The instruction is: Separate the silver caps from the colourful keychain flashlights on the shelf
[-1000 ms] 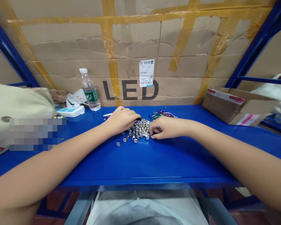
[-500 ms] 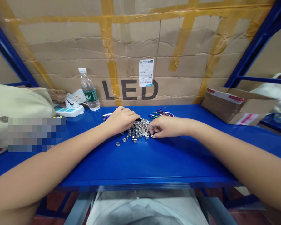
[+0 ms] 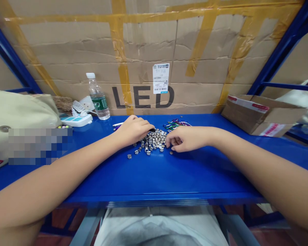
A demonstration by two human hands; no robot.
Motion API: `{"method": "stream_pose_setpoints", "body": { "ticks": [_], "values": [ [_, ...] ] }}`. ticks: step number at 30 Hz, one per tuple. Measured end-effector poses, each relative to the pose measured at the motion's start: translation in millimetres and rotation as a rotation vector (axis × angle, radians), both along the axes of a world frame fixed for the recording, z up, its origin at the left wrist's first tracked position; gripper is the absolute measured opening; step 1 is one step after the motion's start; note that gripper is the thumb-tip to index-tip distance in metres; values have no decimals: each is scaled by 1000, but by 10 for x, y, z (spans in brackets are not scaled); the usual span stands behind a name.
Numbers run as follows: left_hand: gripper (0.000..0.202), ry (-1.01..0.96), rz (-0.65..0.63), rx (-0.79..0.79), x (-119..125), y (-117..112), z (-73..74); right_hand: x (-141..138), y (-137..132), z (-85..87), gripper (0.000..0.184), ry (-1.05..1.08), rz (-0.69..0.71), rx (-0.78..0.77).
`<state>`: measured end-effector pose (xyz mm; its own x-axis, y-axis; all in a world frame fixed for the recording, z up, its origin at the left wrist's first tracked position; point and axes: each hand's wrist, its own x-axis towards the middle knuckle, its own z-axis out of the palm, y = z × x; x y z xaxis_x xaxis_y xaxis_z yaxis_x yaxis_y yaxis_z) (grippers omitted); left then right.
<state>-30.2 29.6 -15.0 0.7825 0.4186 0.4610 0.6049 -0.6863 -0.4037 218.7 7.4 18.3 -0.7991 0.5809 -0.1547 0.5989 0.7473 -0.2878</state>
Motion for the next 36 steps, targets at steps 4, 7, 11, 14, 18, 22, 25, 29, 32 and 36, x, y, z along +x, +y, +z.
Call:
{"method": "stream_pose_setpoints", "body": {
  "ticks": [4, 7, 11, 14, 18, 22, 25, 29, 32, 36],
  "values": [
    [22, 4, 0, -15, 3, -2, 5, -2, 13, 16, 24, -23, 22, 0],
    [23, -2, -3, -23, 4, -5, 7, -4, 16, 16, 23, -26, 36, -5],
    [23, -1, -7, -31, 1, -2, 7, -13, -2, 8, 22, -36, 50, -26],
    [23, 4, 2, -36, 4, -9, 7, -19, -3, 1, 19, -37, 57, -30],
    [22, -31, 29, -106, 26, -44, 24, -17, 57, -26, 18, 104, 33, 68],
    [25, -93, 24, -276, 57, -65, 54, -22, 152, -90, 21, 416, -68, 342],
    [25, -140, -40, -376, 78, -65, 67, -44, 184, -142, 21, 531, -71, 424],
    [21, -180, -86, -408, 109, -86, 74, -82, 163, -180, 20, 574, -24, 444],
    [19, -196, -91, -413, 130, -111, 76, -96, 142, -182, 21, 585, -13, 455],
    [21, -238, -96, -433, 134, -116, 65, -89, 142, -167, 21, 584, -14, 448]
  ]
}}
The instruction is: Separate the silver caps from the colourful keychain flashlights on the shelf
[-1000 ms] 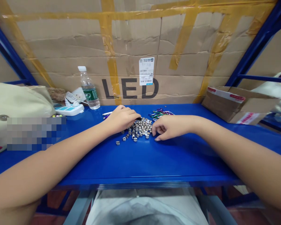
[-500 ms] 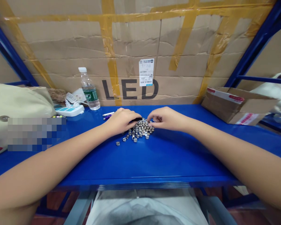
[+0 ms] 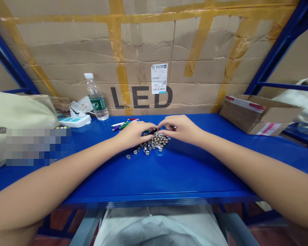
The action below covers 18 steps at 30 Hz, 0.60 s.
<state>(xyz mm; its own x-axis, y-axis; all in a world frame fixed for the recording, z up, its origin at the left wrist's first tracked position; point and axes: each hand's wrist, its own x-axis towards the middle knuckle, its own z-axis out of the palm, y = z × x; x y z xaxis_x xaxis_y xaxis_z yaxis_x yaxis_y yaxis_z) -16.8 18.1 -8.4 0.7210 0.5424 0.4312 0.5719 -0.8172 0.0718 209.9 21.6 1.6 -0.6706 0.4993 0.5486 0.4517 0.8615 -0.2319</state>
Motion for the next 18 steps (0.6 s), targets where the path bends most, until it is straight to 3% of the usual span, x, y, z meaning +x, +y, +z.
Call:
{"method": "stream_pose_setpoints", "body": {
  "ticks": [18],
  "values": [
    [26, 2, -18, 42, -6, 2, -12, 21, 29, -19, 24, -40, -18, 24]
  ]
}}
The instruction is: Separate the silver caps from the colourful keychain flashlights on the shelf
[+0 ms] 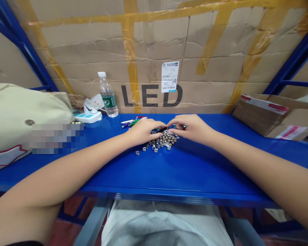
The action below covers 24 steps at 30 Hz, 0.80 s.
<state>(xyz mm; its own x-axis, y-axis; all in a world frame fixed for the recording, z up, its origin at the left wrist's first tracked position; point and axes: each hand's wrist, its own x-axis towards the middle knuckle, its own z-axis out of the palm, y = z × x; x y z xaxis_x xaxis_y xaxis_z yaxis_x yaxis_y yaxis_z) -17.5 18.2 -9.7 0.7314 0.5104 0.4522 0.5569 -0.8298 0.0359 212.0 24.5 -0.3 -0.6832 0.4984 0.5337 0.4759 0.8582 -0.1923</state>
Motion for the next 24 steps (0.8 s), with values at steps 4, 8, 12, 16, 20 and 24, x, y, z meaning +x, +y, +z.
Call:
{"method": "stream_pose_setpoints", "body": {
  "ticks": [4, 8, 12, 16, 20, 24],
  "values": [
    [26, 16, 15, 5, -1, -5, 6, -1, 2, -5, 24, 20, 11, -7],
    [24, 31, 23, 6, -3, -8, 12, -2, -6, 0, 23, 15, 4, -9],
    [25, 35, 30, 6, -3, -12, 14, -2, -10, 1, 24, 10, -5, -7],
    [23, 40, 35, 14, -2, -21, 21, -2, -5, -5, 23, 11, 1, -8],
    [22, 38, 13, 15, -6, -14, 27, -3, -3, -4, 23, 6, 2, -15],
    [22, 72, 19, 18, -11, 2, 22, -5, -7, 2, 24, 0, -1, -20]
  ]
}}
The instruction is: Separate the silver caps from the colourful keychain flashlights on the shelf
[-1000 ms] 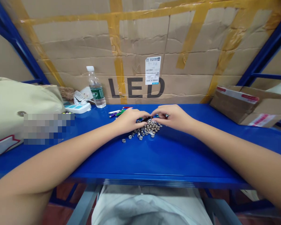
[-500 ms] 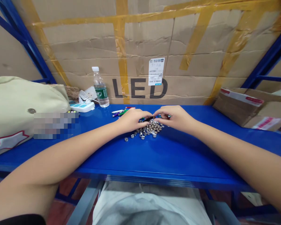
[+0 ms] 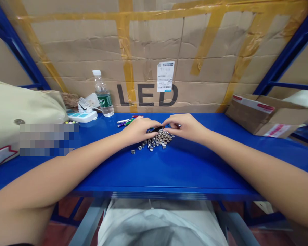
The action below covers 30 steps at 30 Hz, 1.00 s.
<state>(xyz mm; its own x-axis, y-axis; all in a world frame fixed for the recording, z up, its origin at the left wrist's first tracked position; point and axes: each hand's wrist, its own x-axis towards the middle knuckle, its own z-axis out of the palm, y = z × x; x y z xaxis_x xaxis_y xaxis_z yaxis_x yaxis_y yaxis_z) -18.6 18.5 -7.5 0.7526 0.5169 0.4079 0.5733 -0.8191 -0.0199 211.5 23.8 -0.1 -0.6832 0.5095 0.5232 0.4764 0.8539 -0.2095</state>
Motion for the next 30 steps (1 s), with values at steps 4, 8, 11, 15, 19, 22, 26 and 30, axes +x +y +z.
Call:
{"method": "stream_pose_setpoints", "body": {
  "ticks": [4, 8, 11, 15, 19, 22, 26, 30],
  "values": [
    [22, 13, 1, 7, -3, 7, -4, 0, 0, 8, 24, -15, 10, 6],
    [23, 4, -12, 19, -2, 4, -4, 4, -1, 16, 24, -20, 20, 15],
    [23, -3, -10, 37, 0, -2, -9, 11, 2, 17, 24, -23, 29, 20],
    [23, -10, -6, 64, 1, -14, -16, 28, 21, 14, 24, -22, 55, 29],
    [21, -13, -8, 47, 2, -22, -12, 45, 29, 23, 21, -10, 63, 63],
    [21, 0, -9, 36, 7, -20, -4, 53, 17, 38, 19, -24, 63, 71],
    [21, -6, 7, 31, 4, -6, 2, 58, -5, 37, 21, -110, 96, 90],
    [21, -6, -7, 36, -10, 17, -2, 57, -22, 23, 25, -207, 79, 112]
  ]
}}
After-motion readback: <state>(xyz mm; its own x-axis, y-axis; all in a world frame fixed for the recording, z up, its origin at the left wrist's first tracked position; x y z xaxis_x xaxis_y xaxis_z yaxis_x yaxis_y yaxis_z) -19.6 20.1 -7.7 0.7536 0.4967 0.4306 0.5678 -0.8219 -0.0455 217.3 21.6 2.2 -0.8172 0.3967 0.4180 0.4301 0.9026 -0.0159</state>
